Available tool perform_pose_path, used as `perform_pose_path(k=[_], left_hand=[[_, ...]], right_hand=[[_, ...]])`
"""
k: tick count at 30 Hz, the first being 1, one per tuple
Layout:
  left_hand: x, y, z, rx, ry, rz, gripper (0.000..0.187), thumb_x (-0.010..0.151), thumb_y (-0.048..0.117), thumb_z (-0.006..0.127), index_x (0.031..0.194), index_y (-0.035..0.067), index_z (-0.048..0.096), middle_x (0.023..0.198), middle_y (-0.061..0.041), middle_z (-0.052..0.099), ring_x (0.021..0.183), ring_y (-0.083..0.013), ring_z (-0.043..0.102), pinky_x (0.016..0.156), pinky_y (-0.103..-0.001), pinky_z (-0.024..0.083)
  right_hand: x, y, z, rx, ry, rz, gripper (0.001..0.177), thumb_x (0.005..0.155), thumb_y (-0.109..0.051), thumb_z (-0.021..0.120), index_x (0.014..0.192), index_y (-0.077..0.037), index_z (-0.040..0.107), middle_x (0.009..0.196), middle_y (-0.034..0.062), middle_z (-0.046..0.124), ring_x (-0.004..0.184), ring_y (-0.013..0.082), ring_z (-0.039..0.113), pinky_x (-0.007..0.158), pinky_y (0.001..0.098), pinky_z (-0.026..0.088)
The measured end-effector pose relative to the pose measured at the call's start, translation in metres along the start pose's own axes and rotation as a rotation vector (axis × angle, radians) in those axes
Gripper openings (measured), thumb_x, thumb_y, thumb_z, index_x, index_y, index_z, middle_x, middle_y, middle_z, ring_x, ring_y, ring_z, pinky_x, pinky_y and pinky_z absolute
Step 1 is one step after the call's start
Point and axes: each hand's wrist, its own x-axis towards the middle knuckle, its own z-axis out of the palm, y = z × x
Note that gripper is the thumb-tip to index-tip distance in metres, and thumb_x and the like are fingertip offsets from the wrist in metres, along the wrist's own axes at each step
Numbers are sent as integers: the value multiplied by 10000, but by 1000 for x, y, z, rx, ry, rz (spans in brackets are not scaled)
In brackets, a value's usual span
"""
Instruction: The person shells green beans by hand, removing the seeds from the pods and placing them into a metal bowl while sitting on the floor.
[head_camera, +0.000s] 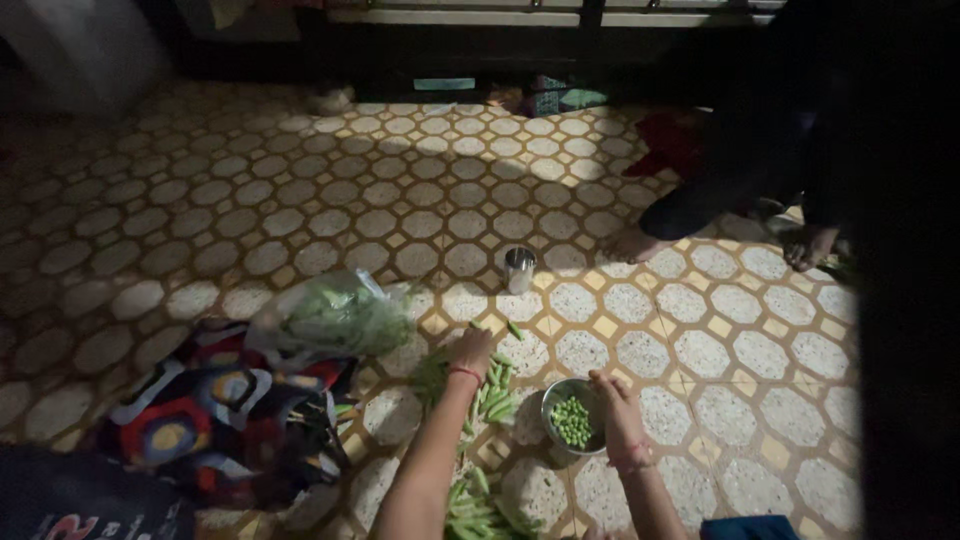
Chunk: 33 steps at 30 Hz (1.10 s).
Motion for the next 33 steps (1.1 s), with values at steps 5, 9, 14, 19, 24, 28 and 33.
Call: perform_pose_path(k=[5, 9, 14, 19, 24, 28, 33], left_hand=[[28, -1, 18, 83, 107, -61, 218, 926, 163, 547, 1056, 99, 710, 1227, -118, 644, 1205, -355, 576, 991, -559, 475], [39, -10, 28, 215, 231, -8, 210, 847, 192, 605, 976, 104, 745, 1208, -107, 659, 1154, -321, 605, 959, -520, 498], [45, -17, 24, 207, 63, 5, 188, 970, 131, 558, 989, 135, 746, 1115, -85, 698, 1135, -274, 640, 948, -484, 531], [29, -19, 21, 193, 172, 22, 189, 930, 134, 558, 964, 127, 743, 1082, -87, 683, 1093, -270, 645, 933, -492, 521], [13, -15, 17, 234, 332, 61, 121, 833, 136, 621, 870, 144, 737, 1044, -64, 707, 1023, -255, 682, 882, -499, 537], [-14, 27, 10, -635, -2, -278, 100, 897, 147, 745, 989, 113, 728, 998, -36, 767, 875, -157, 745, 775, -322, 626], [-126, 88, -43, -928, 239, -192, 286, 791, 168, 861, 1048, 99, 755, 976, -57, 791, 815, -129, 751, 713, -279, 612]], right_hand=[[-4, -6, 8, 115, -23, 28, 299, 981, -221, 606, 1170, -6, 696, 1160, 85, 742, 1061, 166, 689, 934, 302, 543], [-16, -9, 17, 26, 4, 34, 296, 999, -233, 609, 1160, -10, 717, 1121, 72, 750, 998, 150, 680, 871, 304, 544], [-10, 0, 18, -121, -7, 1, 287, 994, -241, 634, 1129, -16, 751, 1055, 51, 757, 907, 125, 663, 793, 280, 536], [-15, 2, 21, -202, -60, -12, 304, 997, -255, 647, 1113, -1, 766, 1010, 58, 763, 880, 111, 663, 763, 269, 532], [-19, 0, 29, -341, -7, -39, 309, 966, -262, 672, 1087, 0, 782, 1011, 62, 783, 894, 124, 711, 772, 306, 600], [-24, -6, 39, -467, -91, -144, 282, 966, -255, 675, 1118, -35, 766, 1022, 88, 794, 879, 142, 694, 773, 305, 566], [-50, -23, 58, -650, -80, -372, 246, 912, -200, 703, 1100, -62, 782, 1026, 42, 776, 894, 112, 743, 775, 260, 582]])
